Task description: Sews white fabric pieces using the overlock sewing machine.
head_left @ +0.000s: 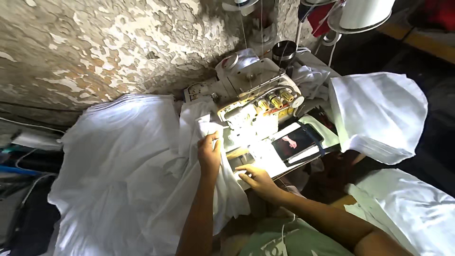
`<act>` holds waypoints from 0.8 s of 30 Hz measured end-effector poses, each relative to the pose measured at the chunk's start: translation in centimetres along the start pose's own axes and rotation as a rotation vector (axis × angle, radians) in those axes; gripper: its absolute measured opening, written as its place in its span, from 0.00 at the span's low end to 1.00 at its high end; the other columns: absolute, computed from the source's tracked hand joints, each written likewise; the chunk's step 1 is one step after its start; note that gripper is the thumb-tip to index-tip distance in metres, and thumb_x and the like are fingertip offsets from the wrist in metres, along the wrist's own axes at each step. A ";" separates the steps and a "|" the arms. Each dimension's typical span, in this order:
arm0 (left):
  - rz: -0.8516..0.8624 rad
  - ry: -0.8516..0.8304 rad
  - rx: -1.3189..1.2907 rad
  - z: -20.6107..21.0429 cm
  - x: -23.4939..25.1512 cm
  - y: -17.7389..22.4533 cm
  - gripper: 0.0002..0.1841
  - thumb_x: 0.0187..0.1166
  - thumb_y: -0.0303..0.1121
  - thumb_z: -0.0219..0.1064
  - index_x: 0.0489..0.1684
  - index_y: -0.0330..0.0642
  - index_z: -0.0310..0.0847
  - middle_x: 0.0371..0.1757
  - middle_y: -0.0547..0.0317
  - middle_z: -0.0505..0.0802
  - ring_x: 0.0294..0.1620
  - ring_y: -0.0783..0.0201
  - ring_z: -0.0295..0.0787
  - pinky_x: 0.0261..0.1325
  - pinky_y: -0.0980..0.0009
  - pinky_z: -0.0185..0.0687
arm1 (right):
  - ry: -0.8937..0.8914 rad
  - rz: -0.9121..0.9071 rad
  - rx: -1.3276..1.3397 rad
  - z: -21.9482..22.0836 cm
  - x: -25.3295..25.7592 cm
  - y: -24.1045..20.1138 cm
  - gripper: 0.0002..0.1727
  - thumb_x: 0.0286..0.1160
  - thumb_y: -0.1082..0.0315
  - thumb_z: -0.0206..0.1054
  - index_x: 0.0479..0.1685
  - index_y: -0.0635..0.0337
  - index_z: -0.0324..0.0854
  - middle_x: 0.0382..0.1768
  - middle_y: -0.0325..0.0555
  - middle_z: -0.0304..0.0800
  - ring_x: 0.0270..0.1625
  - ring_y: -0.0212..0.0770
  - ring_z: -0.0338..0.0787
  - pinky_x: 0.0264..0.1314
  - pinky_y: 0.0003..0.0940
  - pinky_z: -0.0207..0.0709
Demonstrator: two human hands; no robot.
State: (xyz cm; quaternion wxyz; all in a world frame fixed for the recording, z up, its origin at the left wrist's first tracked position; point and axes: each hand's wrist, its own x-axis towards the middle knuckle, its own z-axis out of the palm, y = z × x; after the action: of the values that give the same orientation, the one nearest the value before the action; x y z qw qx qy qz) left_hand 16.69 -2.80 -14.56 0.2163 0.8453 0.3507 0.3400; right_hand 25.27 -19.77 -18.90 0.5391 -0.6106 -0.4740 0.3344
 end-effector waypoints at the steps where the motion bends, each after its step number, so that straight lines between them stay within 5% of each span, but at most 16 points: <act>1: -0.026 0.006 -0.017 -0.3 -0.9 0.0 0.11 0.82 0.26 0.65 0.53 0.28 0.86 0.60 0.41 0.93 0.66 0.44 0.86 0.73 0.48 0.75 | -0.002 0.030 0.015 -0.2 0.6 0.0 0.20 0.88 0.63 0.57 0.64 0.67 0.86 0.56 0.55 0.92 0.52 0.40 0.91 0.60 0.35 0.82; 6: -0.188 0.056 -0.197 -0.9 -7.1 2.0 0.11 0.80 0.25 0.65 0.53 0.27 0.86 0.61 0.39 0.92 0.66 0.54 0.89 0.68 0.58 0.81 | -0.086 0.234 0.306 -1.1 3.4 -1.2 0.20 0.92 0.61 0.54 0.60 0.68 0.86 0.53 0.50 0.91 0.55 0.31 0.87 0.64 0.31 0.78; 9: -0.175 0.040 -0.296 0.4 -11.0 3.5 0.11 0.74 0.20 0.63 0.48 0.25 0.88 0.59 0.35 0.92 0.64 0.55 0.89 0.64 0.66 0.83 | -0.061 0.331 0.576 -1.5 3.7 -2.7 0.15 0.92 0.64 0.55 0.53 0.67 0.84 0.41 0.43 0.88 0.44 0.29 0.86 0.54 0.27 0.80; 12: -0.091 -0.100 -0.452 1.3 -13.2 4.3 0.12 0.75 0.21 0.65 0.51 0.24 0.87 0.67 0.32 0.88 0.73 0.54 0.84 0.75 0.66 0.78 | 0.156 0.447 0.697 -2.0 3.8 -2.4 0.09 0.88 0.67 0.60 0.43 0.62 0.82 0.29 0.40 0.85 0.32 0.31 0.85 0.40 0.29 0.82; 16: 0.053 -0.193 -0.417 0.6 -12.7 5.5 0.11 0.77 0.25 0.68 0.50 0.27 0.90 0.66 0.33 0.89 0.74 0.51 0.84 0.77 0.65 0.77 | 0.432 0.444 0.720 -3.6 4.1 -1.5 0.08 0.88 0.68 0.58 0.54 0.58 0.80 0.36 0.39 0.83 0.36 0.31 0.83 0.38 0.29 0.79; 19: 0.224 -0.114 -0.186 -0.5 -10.0 5.8 0.12 0.82 0.29 0.64 0.47 0.33 0.93 0.63 0.43 0.93 0.73 0.47 0.85 0.77 0.56 0.79 | 0.438 0.385 0.680 -3.6 4.0 -0.9 0.10 0.88 0.66 0.58 0.57 0.58 0.81 0.41 0.40 0.85 0.40 0.31 0.85 0.44 0.31 0.81; 22: 0.331 -0.196 -0.006 -2.0 -6.4 5.0 0.17 0.85 0.34 0.59 0.63 0.37 0.89 0.70 0.49 0.90 0.81 0.41 0.77 0.84 0.34 0.58 | 0.366 0.281 0.558 -2.8 2.1 -2.1 0.04 0.82 0.71 0.66 0.40 0.60 0.81 0.32 0.39 0.85 0.34 0.30 0.85 0.42 0.29 0.83; 24: 0.376 -0.294 0.027 -2.9 -4.8 3.8 0.19 0.85 0.41 0.60 0.61 0.40 0.90 0.62 0.52 0.95 0.78 0.41 0.80 0.81 0.21 0.45 | 0.294 0.168 0.543 -2.4 0.3 -3.0 0.05 0.78 0.75 0.67 0.33 0.61 0.83 0.27 0.36 0.87 0.32 0.27 0.86 0.41 0.26 0.83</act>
State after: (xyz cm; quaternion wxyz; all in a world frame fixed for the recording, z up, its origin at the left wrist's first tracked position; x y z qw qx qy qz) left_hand 13.78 -8.49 -12.32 0.1865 0.9391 0.1564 0.2426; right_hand 26.96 -20.42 -15.48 0.7155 -0.5235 -0.2323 0.4001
